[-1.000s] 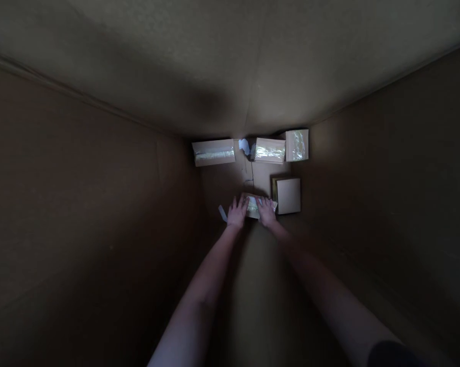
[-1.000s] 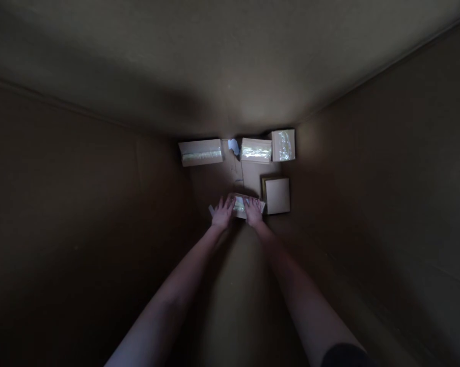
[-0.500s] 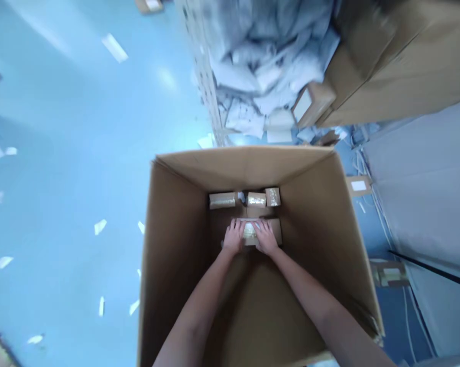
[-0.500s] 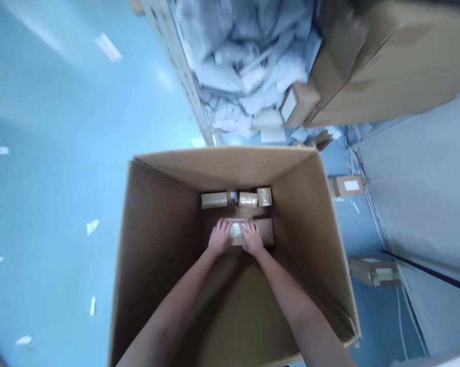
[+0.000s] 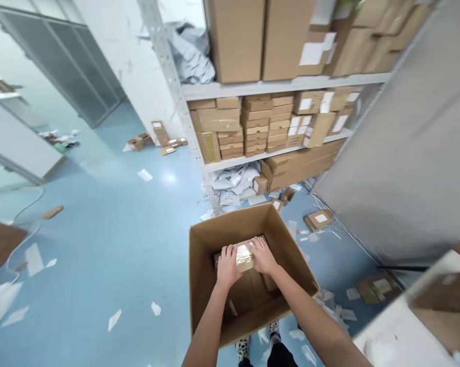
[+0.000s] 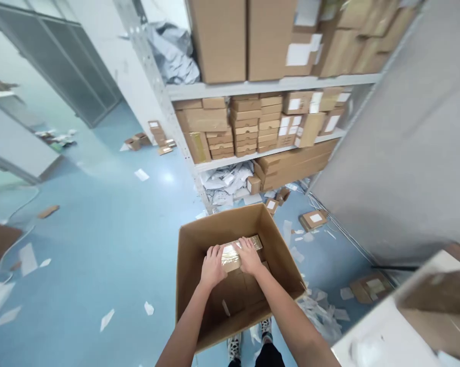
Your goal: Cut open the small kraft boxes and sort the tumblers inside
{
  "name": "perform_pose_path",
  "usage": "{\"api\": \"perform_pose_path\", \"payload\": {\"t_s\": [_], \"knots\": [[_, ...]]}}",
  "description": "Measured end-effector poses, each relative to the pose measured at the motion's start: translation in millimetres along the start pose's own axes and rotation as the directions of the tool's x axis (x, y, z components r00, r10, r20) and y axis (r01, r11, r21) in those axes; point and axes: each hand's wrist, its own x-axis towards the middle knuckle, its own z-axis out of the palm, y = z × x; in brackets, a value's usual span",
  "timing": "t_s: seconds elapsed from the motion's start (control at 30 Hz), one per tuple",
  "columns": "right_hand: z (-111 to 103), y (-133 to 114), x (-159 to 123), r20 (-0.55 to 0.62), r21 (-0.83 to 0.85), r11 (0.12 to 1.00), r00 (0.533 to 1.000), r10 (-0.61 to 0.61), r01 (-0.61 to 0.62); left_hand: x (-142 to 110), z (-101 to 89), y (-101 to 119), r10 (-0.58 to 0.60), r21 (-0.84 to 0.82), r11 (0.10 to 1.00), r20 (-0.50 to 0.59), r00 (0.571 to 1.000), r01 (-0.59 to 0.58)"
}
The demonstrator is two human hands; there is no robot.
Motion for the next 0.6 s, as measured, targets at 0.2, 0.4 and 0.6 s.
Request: {"api": "perform_pose_path", "payload": {"t_s": [0.2,0.4,0.6], "knots": [[-98,-26,-81,-0.238,0.018,0.998,0.969,0.066,-0.063,-31,-77.2,73,0.19,0.061,0.981,-0.125,0.974,-0.184],[-142,-12,-234,-0.41,0.025,0.953,0.867,0.284,-0.301,-69,-90.5,195,0.493,0.103,0.869,-0.106,0.864,-0.484],[-142,43,-447,-0.475,0.087,0.818,0.698,0.535,-0.568,-123,-26.8,377,0.765,0.059,0.641,0.031,0.644,-0.765]]}}
